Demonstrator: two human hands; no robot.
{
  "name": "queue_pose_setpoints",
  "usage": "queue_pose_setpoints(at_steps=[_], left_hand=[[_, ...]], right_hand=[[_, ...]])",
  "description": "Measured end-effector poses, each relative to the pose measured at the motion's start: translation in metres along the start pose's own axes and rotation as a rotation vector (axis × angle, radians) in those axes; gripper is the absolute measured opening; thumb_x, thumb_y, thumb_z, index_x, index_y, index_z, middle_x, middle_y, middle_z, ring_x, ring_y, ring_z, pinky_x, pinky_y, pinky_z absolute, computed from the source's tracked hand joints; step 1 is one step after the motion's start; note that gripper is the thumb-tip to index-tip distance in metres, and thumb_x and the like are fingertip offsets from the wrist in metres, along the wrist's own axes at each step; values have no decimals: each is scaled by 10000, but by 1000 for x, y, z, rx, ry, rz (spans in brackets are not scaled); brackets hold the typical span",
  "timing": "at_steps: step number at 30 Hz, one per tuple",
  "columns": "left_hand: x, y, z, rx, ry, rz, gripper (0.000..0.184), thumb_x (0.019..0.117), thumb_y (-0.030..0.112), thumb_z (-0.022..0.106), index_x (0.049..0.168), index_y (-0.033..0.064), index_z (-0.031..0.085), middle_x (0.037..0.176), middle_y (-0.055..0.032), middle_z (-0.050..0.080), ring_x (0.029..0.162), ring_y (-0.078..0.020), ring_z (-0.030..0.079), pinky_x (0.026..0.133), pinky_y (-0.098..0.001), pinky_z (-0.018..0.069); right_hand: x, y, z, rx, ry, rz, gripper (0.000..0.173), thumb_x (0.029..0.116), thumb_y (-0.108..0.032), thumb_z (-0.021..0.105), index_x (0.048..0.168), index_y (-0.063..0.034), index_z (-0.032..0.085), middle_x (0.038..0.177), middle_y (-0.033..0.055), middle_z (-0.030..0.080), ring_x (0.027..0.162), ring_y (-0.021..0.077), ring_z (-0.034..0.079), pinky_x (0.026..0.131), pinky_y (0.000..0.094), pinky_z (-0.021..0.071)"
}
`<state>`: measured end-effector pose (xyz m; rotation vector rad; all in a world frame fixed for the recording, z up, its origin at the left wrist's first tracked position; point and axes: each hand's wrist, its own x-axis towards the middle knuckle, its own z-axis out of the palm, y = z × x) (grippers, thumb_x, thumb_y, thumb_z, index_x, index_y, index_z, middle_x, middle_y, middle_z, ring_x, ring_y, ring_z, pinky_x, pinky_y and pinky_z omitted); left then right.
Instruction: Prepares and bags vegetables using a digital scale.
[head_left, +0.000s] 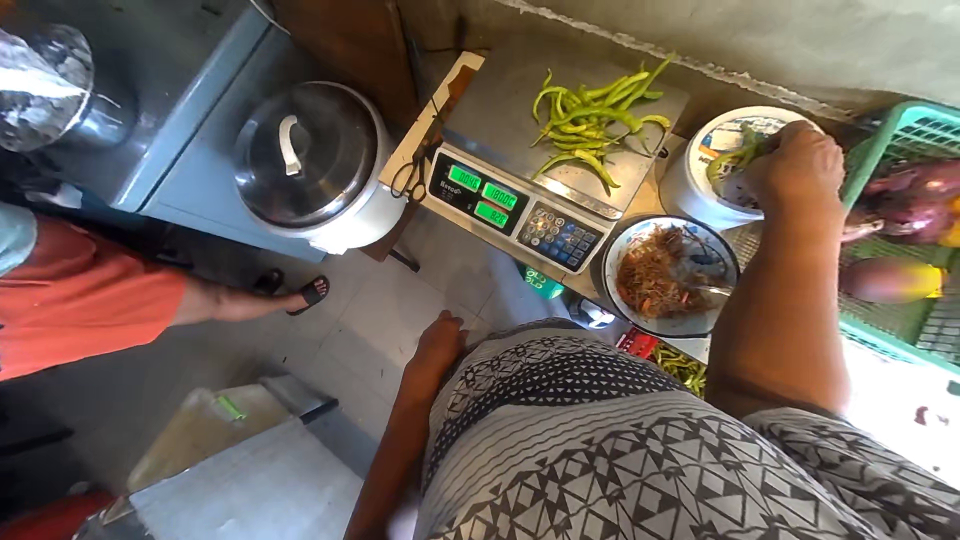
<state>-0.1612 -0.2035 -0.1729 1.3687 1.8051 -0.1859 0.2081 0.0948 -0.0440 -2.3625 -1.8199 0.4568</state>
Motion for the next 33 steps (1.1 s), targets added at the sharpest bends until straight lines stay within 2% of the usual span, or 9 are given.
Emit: queue_pose_setpoints(at_steps=[4, 12, 15, 18, 23, 26, 29, 31, 33], left_hand=[[-1, 0, 0, 7, -5, 1, 408, 1069, 256, 495, 1363, -1, 611, 1404, -246, 548, 1266, -374, 587, 1069, -507, 476], [-1, 3, -3, 27, -11, 1, 400, 1069, 254, 501, 1362, 7, 616, 1413, -238, 548, 1262, -370, 593, 1068, -505, 480], [2, 2, -2, 47, -21, 16, 408, 1072, 261, 493, 1370, 9, 611, 1409, -238, 548, 1258, -367, 594, 1066, -495, 482], [3, 1, -1, 50, -8, 39, 404, 1070, 258, 493, 1355, 0, 618, 1390, -241, 560, 1246, -368, 602, 1059, -497, 487], [2, 4, -2, 34, -9, 22, 399, 1066, 253, 501, 1354, 4, 621, 1399, -248, 553, 1249, -380, 599, 1061, -510, 483], [1, 1, 0, 16, -12, 18, 398, 1060, 247, 508, 1348, -1, 625, 1408, -255, 548, 1246, -390, 600, 1057, -529, 484], [-3, -2, 1, -9, -2, 1, 402, 1059, 245, 509, 1356, -2, 620, 1410, -250, 546, 1245, -382, 601, 1055, -520, 488], [-6, -4, 3, -21, 6, -4, 401, 1060, 245, 507, 1357, 0, 619, 1408, -249, 551, 1251, -381, 599, 1057, -518, 487], [-9, -7, 5, -35, 4, -17, 403, 1061, 247, 506, 1363, 3, 615, 1410, -248, 550, 1256, -383, 596, 1061, -520, 483]], right_hand=[[-3, -1, -4, 75, 42, 15, 395, 941, -83, 600, 1303, 74, 586, 1395, 409, 482, 1322, 587, 463, 999, 768, 389], [-19, -15, -37, 156, 188, -22, 402, 966, -201, 598, 1290, 36, 597, 1268, 351, 613, 1230, 548, 561, 964, 752, 404], [-28, -31, -48, 245, 261, -162, 414, 965, -213, 596, 1298, 34, 586, 1214, 304, 644, 1148, 468, 616, 963, 665, 444], [-32, -55, -42, 402, 271, -354, 392, 969, -225, 626, 1270, 25, 599, 1166, 225, 672, 1025, 291, 670, 933, 469, 521], [-22, -104, -9, 758, -16, -446, 335, 937, -162, 709, 1210, 2, 606, 1017, 117, 663, 766, 139, 667, 719, 341, 603], [-17, -124, 11, 725, -127, -435, 385, 966, -184, 698, 1286, -8, 575, 1077, 149, 663, 852, 198, 683, 769, 398, 604], [-16, -123, 20, 536, -66, -483, 642, 960, -264, 711, 1508, -87, 427, 1377, 231, 581, 1156, 351, 643, 980, 530, 530], [-15, -114, 19, 485, -35, -496, 632, 974, -277, 690, 1512, -79, 425, 1417, 239, 557, 1198, 365, 626, 1007, 533, 518], [-17, -101, 11, 478, -61, -467, 519, 995, -284, 661, 1429, -37, 522, 1384, 246, 577, 1163, 355, 637, 992, 531, 515]])
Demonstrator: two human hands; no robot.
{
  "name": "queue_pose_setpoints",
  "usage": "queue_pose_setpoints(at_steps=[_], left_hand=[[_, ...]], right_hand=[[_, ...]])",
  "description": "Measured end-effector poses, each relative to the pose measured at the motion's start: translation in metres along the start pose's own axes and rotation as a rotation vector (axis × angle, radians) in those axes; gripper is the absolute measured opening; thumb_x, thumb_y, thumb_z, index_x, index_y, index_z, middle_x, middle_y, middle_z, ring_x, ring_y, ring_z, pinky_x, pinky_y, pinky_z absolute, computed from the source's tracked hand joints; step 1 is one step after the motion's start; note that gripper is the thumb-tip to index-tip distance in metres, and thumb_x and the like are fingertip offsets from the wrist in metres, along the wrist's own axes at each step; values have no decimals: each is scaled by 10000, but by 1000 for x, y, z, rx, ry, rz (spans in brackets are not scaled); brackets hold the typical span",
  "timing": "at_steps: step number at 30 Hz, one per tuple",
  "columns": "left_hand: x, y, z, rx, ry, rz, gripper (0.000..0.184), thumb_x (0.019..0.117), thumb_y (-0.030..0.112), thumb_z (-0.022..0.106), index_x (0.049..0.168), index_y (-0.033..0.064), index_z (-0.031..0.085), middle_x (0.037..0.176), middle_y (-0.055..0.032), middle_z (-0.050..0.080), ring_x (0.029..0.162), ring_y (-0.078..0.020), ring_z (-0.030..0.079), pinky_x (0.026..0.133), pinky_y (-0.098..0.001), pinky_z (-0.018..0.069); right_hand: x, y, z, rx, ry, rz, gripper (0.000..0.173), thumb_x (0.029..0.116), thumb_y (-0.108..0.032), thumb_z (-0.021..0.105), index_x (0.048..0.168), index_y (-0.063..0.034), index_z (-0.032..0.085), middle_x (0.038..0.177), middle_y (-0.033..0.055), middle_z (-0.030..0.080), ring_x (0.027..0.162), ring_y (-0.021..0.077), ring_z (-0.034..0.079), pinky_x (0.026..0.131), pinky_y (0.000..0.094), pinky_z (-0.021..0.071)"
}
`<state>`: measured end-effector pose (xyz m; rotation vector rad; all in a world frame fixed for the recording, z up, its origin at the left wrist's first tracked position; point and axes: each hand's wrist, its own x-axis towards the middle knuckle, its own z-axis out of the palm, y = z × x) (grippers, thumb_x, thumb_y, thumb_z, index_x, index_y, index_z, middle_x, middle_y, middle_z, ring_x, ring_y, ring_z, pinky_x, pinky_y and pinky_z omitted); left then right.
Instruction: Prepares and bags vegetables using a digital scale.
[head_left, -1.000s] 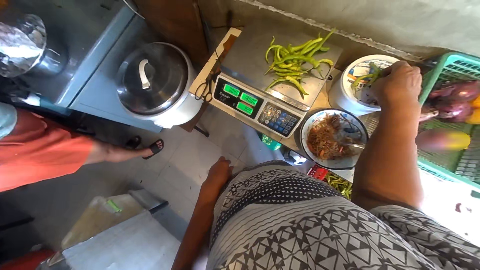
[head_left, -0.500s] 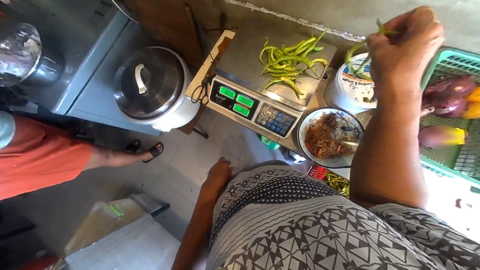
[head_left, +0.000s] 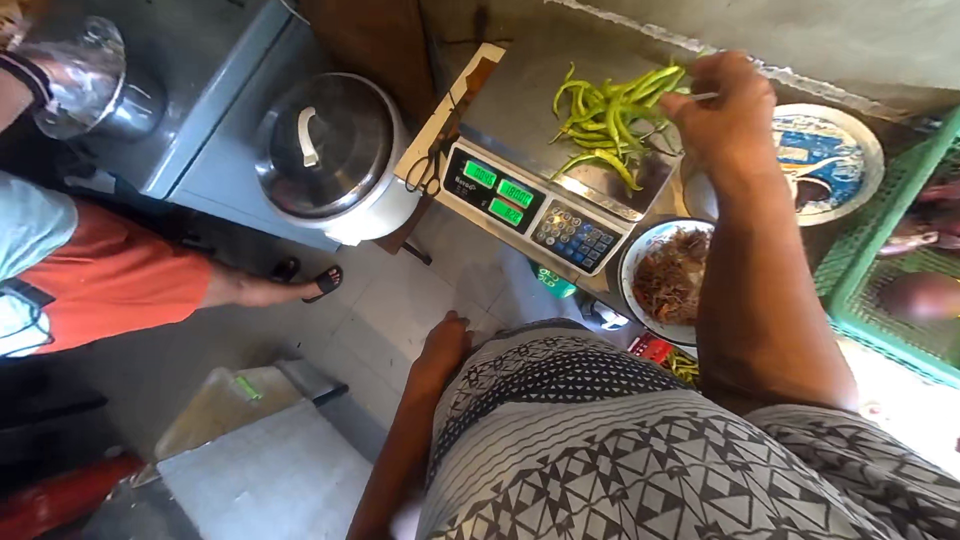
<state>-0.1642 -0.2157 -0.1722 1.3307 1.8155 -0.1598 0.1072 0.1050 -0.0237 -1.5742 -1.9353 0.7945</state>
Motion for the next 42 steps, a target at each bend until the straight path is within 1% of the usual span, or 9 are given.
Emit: queue_pose_setpoints(at_steps=[8, 17, 22, 28, 32, 34, 36, 40, 42], left_hand=[[1, 4, -2, 19, -18, -32, 399, 1057, 250, 514, 1358, 11, 618, 1414, -247, 541, 1248, -377, 599, 1055, -519, 487], [-5, 15, -13, 36, 78, -72, 397, 1063, 250, 500, 1364, 21, 621, 1402, -228, 560, 1243, -348, 609, 1064, -488, 494], [-23, 24, -31, 37, 207, -123, 388, 1062, 238, 497, 1358, 26, 632, 1387, -224, 580, 1232, -344, 621, 1060, -484, 500], [-58, 42, -60, 26, 471, -156, 392, 1050, 232, 532, 1352, 3, 631, 1368, -259, 589, 1211, -375, 632, 1050, -504, 508], [-77, 56, -77, 7, 823, -50, 470, 999, 197, 605, 1395, -54, 563, 1340, -338, 559, 1057, -405, 667, 897, -517, 567], [-79, 60, -83, -23, 972, 22, 574, 976, 179, 642, 1473, -50, 470, 1394, -364, 489, 1096, -404, 641, 859, -480, 582], [-75, 64, -95, -47, 1078, 96, 630, 972, 191, 647, 1519, -20, 417, 1413, -344, 448, 1138, -355, 610, 867, -419, 583], [-47, 68, -129, -44, 1241, 283, 557, 978, 187, 609, 1474, -29, 477, 1319, -288, 491, 1012, -234, 615, 770, -291, 564], [-28, 67, -147, -41, 1286, 369, 535, 979, 159, 590, 1473, -16, 485, 1310, -273, 502, 1088, -253, 573, 856, -304, 526]], right_hand=[[-17, 17, -28, -12, 37, -8, 335, 1025, -227, 584, 1249, 14, 644, 1185, 221, 688, 1052, 268, 681, 970, 452, 516], [-32, 22, -45, -66, 38, -6, 298, 1036, -241, 560, 1197, -23, 684, 1149, 210, 704, 1052, 326, 683, 951, 550, 506], [-45, 26, -52, -70, 31, -74, 281, 1046, -235, 569, 1171, -13, 687, 1127, 211, 704, 1034, 325, 687, 943, 539, 514], [-56, 33, -54, -33, 17, -126, 269, 1048, -204, 565, 1177, -3, 688, 1145, 215, 703, 1044, 346, 696, 949, 550, 533], [-63, 35, -50, 7, -17, -183, 267, 1041, -185, 576, 1197, 1, 687, 1199, 210, 692, 1081, 338, 692, 976, 542, 536], [-65, 40, -47, 11, -28, -237, 250, 1038, -173, 587, 1174, 9, 691, 1176, 215, 696, 1073, 349, 690, 972, 549, 534], [-64, 44, -45, -5, -6, -292, 223, 1032, -149, 589, 1154, 2, 700, 1147, 200, 703, 1051, 335, 695, 956, 536, 544], [-57, 40, -51, -74, 79, -315, 215, 1036, -87, 546, 1145, 8, 705, 1155, 201, 713, 1074, 342, 702, 964, 529, 547], [-53, 35, -54, -113, 121, -284, 227, 1041, -86, 530, 1140, 6, 713, 1158, 201, 714, 1081, 345, 700, 969, 526, 544]])
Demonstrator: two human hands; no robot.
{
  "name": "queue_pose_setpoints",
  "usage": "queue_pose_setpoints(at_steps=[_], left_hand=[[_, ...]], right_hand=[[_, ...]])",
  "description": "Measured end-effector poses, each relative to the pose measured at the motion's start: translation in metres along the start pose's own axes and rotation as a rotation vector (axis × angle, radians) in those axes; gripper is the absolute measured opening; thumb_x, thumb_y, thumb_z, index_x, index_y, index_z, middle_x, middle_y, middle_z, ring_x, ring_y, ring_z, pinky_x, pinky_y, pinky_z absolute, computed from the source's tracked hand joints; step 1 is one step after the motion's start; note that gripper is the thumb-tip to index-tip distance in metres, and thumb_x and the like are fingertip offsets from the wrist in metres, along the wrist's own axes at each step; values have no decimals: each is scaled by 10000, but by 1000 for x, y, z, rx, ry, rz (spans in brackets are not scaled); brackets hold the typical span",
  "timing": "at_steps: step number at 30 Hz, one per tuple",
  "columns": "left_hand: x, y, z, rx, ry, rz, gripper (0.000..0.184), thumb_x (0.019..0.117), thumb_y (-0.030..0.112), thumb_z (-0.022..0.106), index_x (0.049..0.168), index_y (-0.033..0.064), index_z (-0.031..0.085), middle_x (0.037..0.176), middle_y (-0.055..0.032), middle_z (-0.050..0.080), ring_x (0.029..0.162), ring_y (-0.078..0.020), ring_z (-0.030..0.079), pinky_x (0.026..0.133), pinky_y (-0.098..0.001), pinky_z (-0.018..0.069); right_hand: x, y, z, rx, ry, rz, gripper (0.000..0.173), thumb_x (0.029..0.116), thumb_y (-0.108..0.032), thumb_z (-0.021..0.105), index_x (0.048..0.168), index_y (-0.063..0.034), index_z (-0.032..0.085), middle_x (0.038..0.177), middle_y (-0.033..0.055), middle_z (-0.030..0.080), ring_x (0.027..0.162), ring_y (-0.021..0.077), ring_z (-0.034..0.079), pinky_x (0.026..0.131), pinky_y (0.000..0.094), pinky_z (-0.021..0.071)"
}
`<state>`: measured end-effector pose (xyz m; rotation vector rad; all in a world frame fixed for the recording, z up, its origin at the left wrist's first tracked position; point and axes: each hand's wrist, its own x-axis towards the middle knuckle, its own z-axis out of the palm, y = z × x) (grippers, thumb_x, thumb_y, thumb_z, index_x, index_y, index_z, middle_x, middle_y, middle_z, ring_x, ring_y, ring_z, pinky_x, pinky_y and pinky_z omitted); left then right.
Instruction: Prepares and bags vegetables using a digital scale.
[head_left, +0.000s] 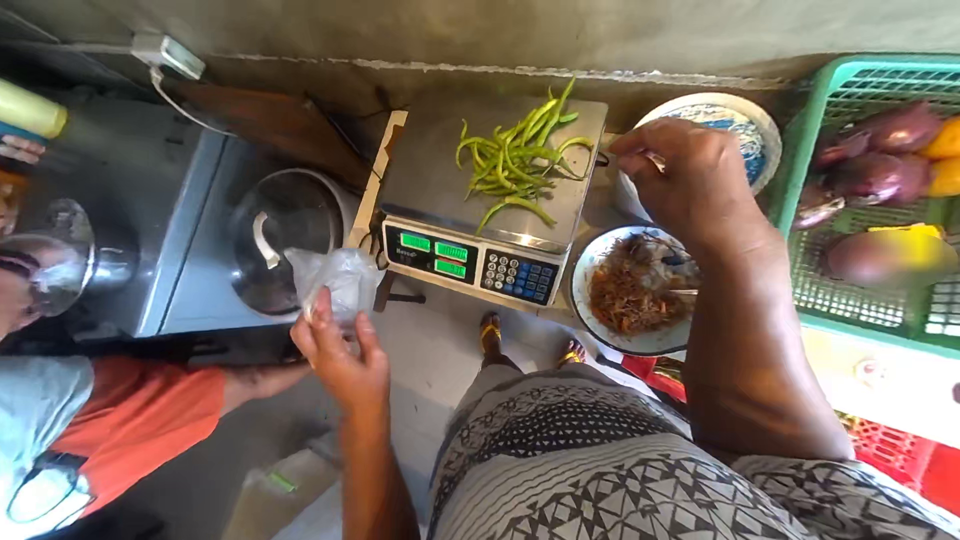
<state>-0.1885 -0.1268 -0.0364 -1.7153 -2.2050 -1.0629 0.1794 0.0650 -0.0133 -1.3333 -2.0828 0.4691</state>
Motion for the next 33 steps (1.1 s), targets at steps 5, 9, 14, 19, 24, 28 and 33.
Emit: queue_pose_setpoints(at_steps=[5, 9, 14, 19, 24, 28, 33], left_hand=[[49, -28, 17, -57, 26, 19, 523, 978, 107, 572, 1487, 31, 486, 1343, -256, 495, 1059, -265, 580, 843, -344, 527], [78, -57, 25, -81, -14, 9, 521, 987, 134, 557, 1495, 51, 484, 1355, -244, 485, 1035, -256, 580, 812, -350, 525], [105, -79, 33, -142, -85, 50, 505, 995, 149, 547, 1484, 35, 494, 1367, -269, 491, 1033, -278, 604, 818, -375, 544], [122, -94, 42, -190, -133, 132, 489, 981, 115, 554, 1457, 9, 517, 1325, -268, 517, 1012, -280, 612, 806, -371, 557], [129, -101, 45, -196, -145, 137, 449, 991, 132, 555, 1422, 5, 552, 1317, -251, 532, 974, -257, 621, 799, -345, 555], [126, -99, 53, -226, -153, 150, 451, 989, 129, 548, 1419, -5, 549, 1350, -278, 526, 1122, -324, 599, 917, -403, 535], [119, -77, 55, -237, -223, 144, 444, 991, 116, 535, 1415, -10, 556, 1326, -264, 541, 935, -293, 640, 755, -401, 569]], right_hand=[[31, -27, 3, -93, 51, 46, 239, 1042, -87, 514, 1129, 6, 716, 1118, 211, 718, 1046, 351, 705, 949, 526, 542], [66, -42, 20, -118, -2, 58, 262, 1028, -31, 483, 1122, -1, 726, 1109, 196, 729, 1032, 337, 706, 939, 534, 539], [111, -36, 60, -167, -190, 49, 296, 994, 26, 479, 1137, -22, 734, 1126, 212, 725, 1067, 408, 695, 941, 626, 524], [129, -26, 80, -275, -320, 182, 471, 950, 76, 520, 1371, -98, 638, 1291, 239, 667, 1194, 474, 632, 998, 693, 470], [102, -11, 46, -153, 38, 306, 323, 1044, -99, 483, 1311, -22, 648, 1259, 199, 689, 1154, 313, 681, 1022, 514, 525], [88, -2, 39, -132, 67, 520, 248, 1002, -113, 578, 1175, 32, 680, 1102, 244, 708, 1008, 369, 696, 931, 598, 528], [96, 11, 65, -263, -258, 473, 202, 939, -31, 682, 1135, -14, 730, 1157, 236, 696, 1089, 433, 659, 961, 662, 493]])
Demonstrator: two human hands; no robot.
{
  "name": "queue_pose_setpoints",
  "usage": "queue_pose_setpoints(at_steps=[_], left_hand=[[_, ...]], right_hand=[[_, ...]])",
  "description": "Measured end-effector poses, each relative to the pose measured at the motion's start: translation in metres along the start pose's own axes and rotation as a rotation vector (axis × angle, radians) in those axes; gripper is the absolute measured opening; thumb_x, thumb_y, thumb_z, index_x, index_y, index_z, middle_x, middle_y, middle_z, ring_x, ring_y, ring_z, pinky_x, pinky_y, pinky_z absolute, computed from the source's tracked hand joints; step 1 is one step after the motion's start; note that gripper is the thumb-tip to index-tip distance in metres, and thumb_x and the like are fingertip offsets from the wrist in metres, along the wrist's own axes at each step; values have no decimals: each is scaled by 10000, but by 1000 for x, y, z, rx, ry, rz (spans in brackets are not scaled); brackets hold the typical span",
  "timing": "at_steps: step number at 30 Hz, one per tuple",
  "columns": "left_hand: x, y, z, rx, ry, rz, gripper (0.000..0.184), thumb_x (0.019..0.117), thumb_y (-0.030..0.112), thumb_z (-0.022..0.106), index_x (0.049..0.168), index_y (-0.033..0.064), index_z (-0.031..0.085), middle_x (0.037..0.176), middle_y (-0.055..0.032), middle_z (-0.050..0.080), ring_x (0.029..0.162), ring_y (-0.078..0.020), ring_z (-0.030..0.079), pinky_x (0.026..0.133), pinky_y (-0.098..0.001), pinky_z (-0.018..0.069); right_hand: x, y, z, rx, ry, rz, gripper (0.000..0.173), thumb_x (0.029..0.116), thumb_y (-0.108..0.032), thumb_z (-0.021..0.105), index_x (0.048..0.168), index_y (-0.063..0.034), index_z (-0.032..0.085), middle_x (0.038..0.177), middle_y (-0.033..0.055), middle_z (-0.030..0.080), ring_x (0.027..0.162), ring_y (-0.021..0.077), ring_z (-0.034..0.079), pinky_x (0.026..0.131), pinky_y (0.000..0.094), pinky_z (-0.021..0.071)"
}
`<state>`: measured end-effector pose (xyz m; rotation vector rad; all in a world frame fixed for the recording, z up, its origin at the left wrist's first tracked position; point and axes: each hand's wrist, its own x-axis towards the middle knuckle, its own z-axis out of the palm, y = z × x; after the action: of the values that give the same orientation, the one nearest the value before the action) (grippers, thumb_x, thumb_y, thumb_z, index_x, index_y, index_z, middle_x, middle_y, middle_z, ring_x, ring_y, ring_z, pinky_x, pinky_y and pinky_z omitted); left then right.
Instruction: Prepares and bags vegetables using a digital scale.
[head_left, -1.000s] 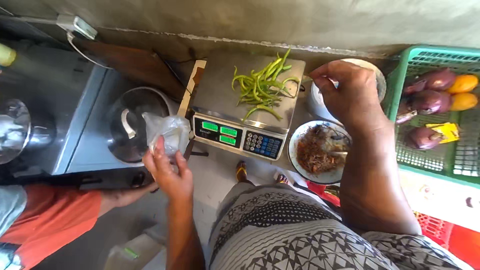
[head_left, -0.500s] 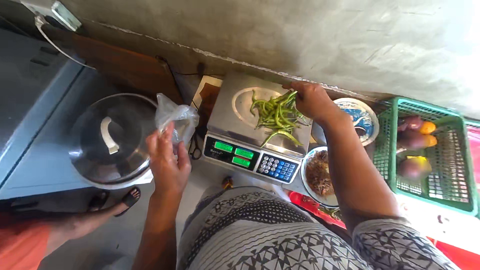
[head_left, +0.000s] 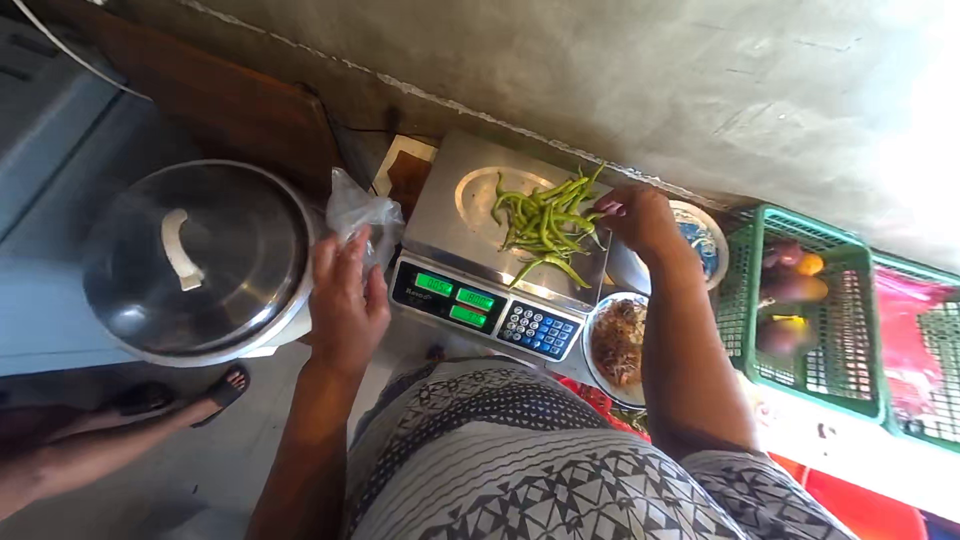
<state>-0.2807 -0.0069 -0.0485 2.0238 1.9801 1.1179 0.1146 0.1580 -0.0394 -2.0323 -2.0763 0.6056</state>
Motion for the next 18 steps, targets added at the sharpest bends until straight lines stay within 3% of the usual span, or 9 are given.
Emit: queue_pose_setpoints(at_steps=[1, 3, 5, 8, 13, 16, 18], left_hand=[[-1, 2, 1, -4, -8, 2, 438, 992, 117, 537, 1413, -3, 560, 1321, -258, 545, 893, -279, 640, 715, -395, 566], [-3, 5, 0, 4, -27, -2, 444, 996, 121, 542, 1427, 15, 552, 1357, -255, 538, 992, -301, 652, 781, -414, 582], [-6, 6, 1, 15, -6, 2, 441, 993, 118, 545, 1417, -1, 559, 1335, -273, 544, 981, -316, 641, 770, -414, 569], [-15, 10, 4, 50, 22, -11, 434, 1004, 132, 527, 1413, -8, 559, 1317, -270, 545, 959, -296, 637, 773, -385, 562], [-25, 20, 6, 52, 32, -28, 443, 1001, 134, 525, 1425, 12, 556, 1322, -260, 535, 923, -272, 633, 736, -367, 557], [-26, 25, 1, 36, 60, -28, 448, 1002, 136, 528, 1429, 2, 549, 1349, -263, 530, 1098, -306, 615, 891, -392, 551], [-26, 27, -1, 31, 62, -30, 449, 1006, 135, 529, 1436, 9, 544, 1373, -266, 520, 1125, -305, 610, 907, -392, 551]], right_hand=[[3, 1, 5, -30, -9, -6, 189, 943, -47, 681, 1123, -9, 724, 1147, 244, 692, 1087, 445, 657, 952, 676, 489], [4, 4, 6, -70, -26, 17, 182, 973, -64, 653, 1134, 7, 701, 1176, 264, 677, 1121, 468, 642, 954, 707, 470], [0, 8, -2, -75, 16, 19, 191, 981, -57, 631, 1142, 31, 680, 1220, 290, 650, 1153, 505, 616, 954, 734, 455], [-6, 12, -16, -15, 182, -36, 222, 989, -76, 598, 1152, 61, 659, 1229, 301, 625, 1131, 483, 624, 953, 678, 490], [-2, 9, -35, 255, 275, -148, 228, 992, -138, 624, 1159, 13, 656, 1098, 201, 691, 970, 273, 686, 891, 464, 553], [-5, 5, -52, 350, 278, -222, 253, 982, -162, 646, 1166, 12, 645, 1014, 144, 688, 826, 162, 676, 794, 367, 583], [-8, -4, -56, 373, 279, -230, 248, 975, -157, 648, 1162, 6, 639, 1001, 123, 678, 778, 135, 657, 743, 337, 576]])
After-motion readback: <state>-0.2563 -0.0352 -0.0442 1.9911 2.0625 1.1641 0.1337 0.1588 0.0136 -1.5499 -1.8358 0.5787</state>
